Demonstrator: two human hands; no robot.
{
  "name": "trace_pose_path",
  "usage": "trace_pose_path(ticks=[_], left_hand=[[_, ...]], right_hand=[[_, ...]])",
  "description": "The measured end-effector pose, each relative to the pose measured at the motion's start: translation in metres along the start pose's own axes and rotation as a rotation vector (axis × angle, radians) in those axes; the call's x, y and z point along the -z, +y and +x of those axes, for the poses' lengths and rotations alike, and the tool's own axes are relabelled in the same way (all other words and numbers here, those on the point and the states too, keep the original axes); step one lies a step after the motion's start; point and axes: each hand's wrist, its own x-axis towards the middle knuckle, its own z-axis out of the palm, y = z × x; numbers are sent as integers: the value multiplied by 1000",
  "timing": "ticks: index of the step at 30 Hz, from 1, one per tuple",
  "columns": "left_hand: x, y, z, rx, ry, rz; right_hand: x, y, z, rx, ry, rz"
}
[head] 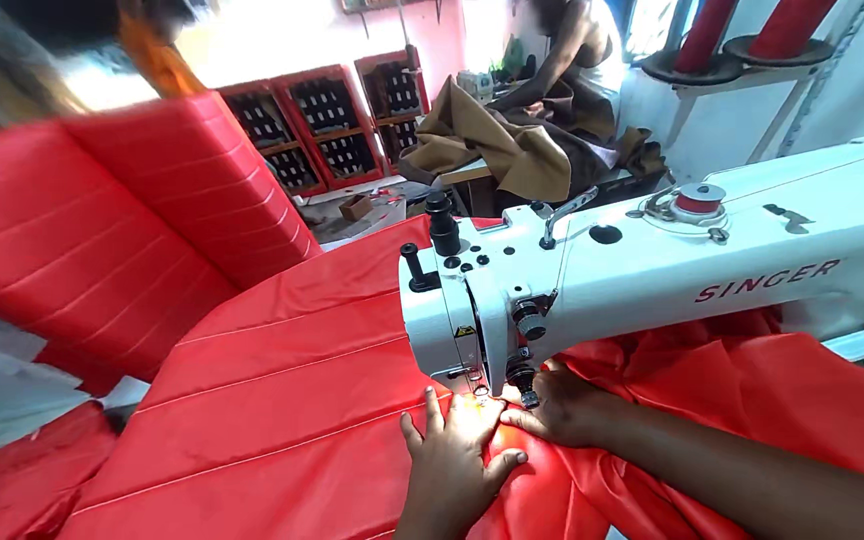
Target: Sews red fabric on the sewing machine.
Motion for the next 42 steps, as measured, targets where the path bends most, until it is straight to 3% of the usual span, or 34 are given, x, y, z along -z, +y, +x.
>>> trace_pose_path(ticks=[5,10,15,25,32,40,42], left_hand=[[2,8,-3,42,-35,36],[-11,43,-43,91,160,33],[-25,32,-63,-27,264,-17],[-17,21,-64,-97,136,-68],[-17,16,-40,-89,200,-42],[-13,7,-15,-51,156,-78],[-12,8,-15,-36,126,-77]], right_hand=[[-8,3,-1,53,38,-82],[-20,9,-13,320,230,-111],[-28,11,-11,457,99,-36],[-25,25,-7,476,172,5],[-10,28,0,439,244,-50],[23,15,6,133,15,-70],[24,14,6,133,13,-64]])
